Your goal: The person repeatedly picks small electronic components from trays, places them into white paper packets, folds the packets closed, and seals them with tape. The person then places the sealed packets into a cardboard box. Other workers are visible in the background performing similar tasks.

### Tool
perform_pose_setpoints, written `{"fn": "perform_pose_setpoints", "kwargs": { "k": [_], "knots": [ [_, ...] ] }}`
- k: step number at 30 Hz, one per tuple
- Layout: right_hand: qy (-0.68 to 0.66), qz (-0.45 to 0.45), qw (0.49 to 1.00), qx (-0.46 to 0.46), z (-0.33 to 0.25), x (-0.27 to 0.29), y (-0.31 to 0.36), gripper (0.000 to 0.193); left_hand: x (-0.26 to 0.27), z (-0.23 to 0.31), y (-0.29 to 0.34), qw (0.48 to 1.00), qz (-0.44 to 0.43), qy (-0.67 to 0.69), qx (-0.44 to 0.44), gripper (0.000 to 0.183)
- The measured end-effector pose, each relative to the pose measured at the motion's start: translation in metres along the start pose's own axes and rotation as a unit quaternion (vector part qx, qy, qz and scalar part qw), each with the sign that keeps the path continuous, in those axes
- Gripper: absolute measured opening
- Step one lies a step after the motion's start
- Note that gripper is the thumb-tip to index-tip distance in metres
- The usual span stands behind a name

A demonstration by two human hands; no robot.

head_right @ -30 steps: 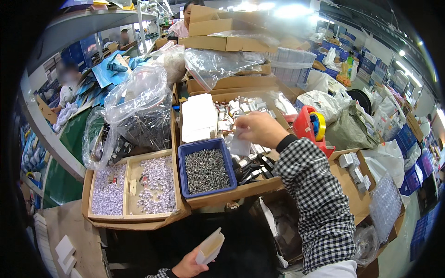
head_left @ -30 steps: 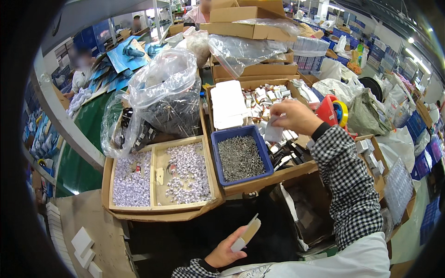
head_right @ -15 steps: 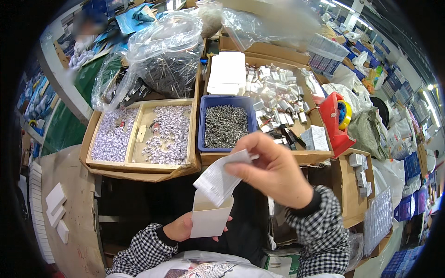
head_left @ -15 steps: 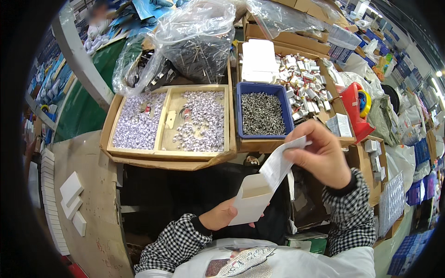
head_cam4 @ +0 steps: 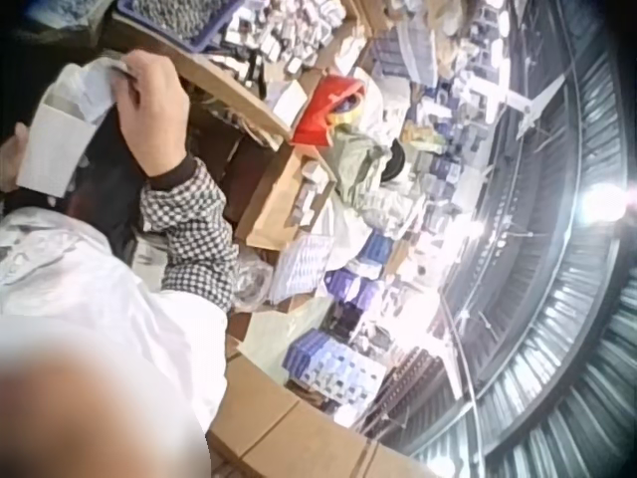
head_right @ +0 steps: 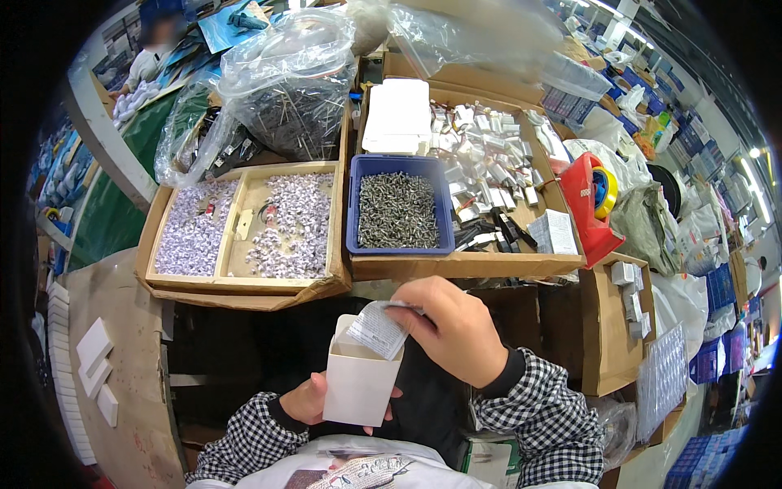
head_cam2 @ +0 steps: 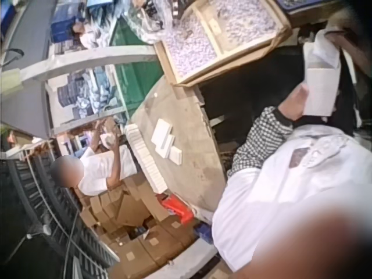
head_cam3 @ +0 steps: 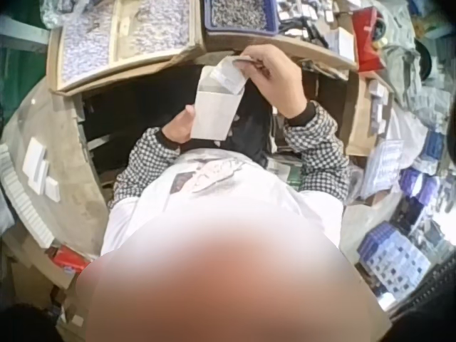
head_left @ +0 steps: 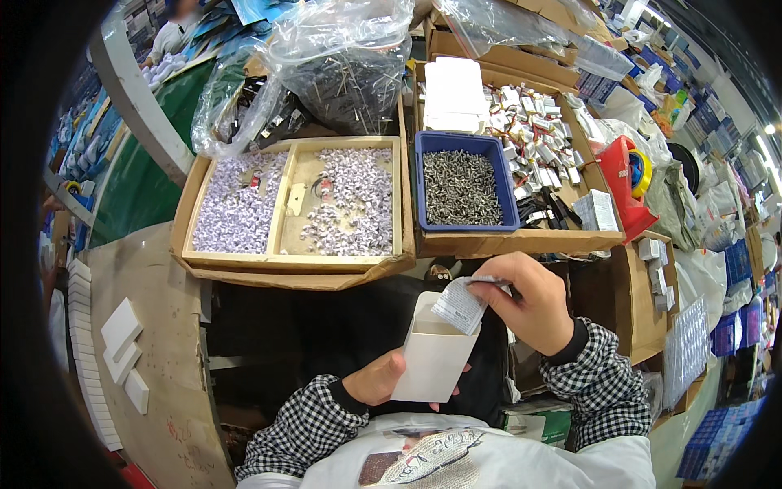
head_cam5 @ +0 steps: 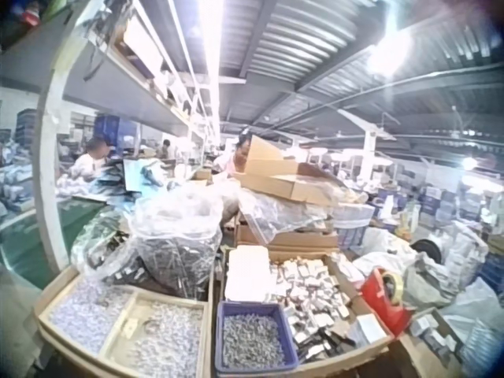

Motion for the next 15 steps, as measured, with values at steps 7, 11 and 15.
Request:
{"fn": "perform_pose_setpoints", "kwargs": {
  "k": [7, 11, 15],
  "knots": [
    [0.154, 0.036, 0.942, 0.297, -0.036, -0.001, 0.022, 0.028, 0.005, -0.003, 0.004, 0.998, 0.024, -0.04, 0.033, 0.109],
    [0.116, -0.021, 0.936, 0.332, -0.045, -0.013, 0.035, 0.027, 0.01, -0.008, 0.006, 0.997, 0.038, -0.047, 0.052, 0.109],
    [-0.069, -0.142, 0.986, 0.048, -0.019, -0.019, 0.02, 0.019, 0.014, -0.004, 0.003, 0.993, 0.046, -0.108, 0.018, 0.112]
  ]
}}
Point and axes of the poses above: each hand's wrist, its own y-axis away from the middle knuckle, its own x-axis out of the back of the hand, z = x × y, the point moved 9 cm from there along -y, towards the middle knuckle, and after that the axes turned 15 degrees about -x, right-handed, at the moved point
